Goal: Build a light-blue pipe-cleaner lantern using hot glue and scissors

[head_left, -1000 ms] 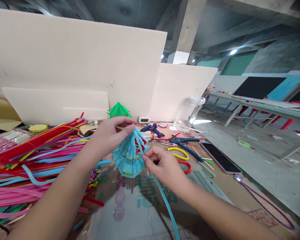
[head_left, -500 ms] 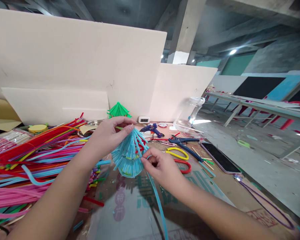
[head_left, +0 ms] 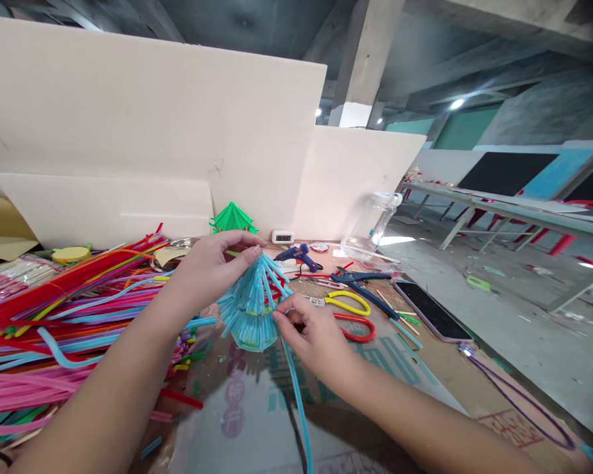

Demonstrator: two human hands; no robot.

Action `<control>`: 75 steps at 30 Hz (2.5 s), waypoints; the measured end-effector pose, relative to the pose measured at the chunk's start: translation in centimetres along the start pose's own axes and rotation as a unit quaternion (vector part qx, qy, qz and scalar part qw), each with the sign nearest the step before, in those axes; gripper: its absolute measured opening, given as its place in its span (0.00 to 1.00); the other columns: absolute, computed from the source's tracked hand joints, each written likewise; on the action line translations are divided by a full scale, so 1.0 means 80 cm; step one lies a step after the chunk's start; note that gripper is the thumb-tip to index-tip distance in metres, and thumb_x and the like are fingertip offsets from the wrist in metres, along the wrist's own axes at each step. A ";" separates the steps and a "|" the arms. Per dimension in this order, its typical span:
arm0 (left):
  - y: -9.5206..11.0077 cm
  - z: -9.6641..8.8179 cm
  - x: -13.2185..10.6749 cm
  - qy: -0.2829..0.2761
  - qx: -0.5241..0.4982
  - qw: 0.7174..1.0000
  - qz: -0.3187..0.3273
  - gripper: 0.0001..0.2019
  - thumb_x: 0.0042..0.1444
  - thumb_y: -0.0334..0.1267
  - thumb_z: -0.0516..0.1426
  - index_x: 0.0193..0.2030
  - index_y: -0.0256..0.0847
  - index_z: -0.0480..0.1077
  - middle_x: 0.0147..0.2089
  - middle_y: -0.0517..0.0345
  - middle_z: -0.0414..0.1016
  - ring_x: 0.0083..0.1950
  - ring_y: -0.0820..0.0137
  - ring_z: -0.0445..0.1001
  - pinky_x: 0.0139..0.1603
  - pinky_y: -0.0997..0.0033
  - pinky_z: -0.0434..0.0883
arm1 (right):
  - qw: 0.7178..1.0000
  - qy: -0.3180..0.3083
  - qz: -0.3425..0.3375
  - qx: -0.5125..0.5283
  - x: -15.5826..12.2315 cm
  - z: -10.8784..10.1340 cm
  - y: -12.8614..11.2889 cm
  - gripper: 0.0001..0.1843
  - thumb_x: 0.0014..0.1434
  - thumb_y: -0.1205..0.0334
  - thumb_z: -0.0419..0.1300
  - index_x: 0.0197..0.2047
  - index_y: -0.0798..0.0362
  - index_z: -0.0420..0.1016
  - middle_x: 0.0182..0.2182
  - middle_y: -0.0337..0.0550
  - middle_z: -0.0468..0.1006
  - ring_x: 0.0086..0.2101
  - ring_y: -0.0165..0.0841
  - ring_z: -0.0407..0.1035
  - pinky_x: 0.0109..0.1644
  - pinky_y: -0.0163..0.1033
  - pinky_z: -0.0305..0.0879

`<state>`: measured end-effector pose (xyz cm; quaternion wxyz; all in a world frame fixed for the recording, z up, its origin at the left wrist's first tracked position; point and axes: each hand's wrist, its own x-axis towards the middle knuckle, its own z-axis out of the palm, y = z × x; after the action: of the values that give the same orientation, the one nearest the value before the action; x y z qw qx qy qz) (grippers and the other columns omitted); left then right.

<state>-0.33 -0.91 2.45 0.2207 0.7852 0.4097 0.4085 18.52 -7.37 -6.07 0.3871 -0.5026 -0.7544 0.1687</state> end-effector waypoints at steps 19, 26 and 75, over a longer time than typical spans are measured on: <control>0.000 0.000 -0.001 0.003 0.011 1.000 -0.009 0.17 0.58 0.50 0.56 0.44 0.42 0.77 0.38 0.57 0.81 0.33 0.68 0.76 0.34 0.73 0.70 | 0.999 -0.030 0.015 0.015 0.003 -0.018 -0.013 0.10 0.66 0.53 0.54 0.40 0.49 0.70 0.20 0.35 0.72 0.20 0.29 0.63 0.25 0.34 0.50; 0.002 -0.002 -0.003 0.000 0.009 1.000 -0.006 0.16 0.59 0.50 0.56 0.44 0.43 0.77 0.36 0.59 0.81 0.31 0.70 0.75 0.30 0.75 0.68 | 1.000 -0.001 -0.014 -0.005 0.033 -0.043 -0.025 0.12 0.65 0.55 0.55 0.34 0.51 0.74 0.21 0.35 0.70 0.22 0.27 0.60 0.26 0.34 0.50; 0.011 -0.002 -0.005 0.000 0.045 0.999 0.010 0.09 0.56 0.41 0.57 0.42 0.44 0.75 0.37 0.61 0.80 0.36 0.70 0.77 0.38 0.74 0.72 | 0.999 0.044 -0.002 -0.002 0.045 -0.018 -0.031 0.10 0.62 0.61 0.54 0.32 0.52 0.74 0.22 0.35 0.72 0.23 0.27 0.64 0.28 0.33 0.52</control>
<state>-0.16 -1.75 2.94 0.1812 0.7983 0.4202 0.3916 17.35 -5.43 -2.04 0.4189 -0.5088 -0.7382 0.1440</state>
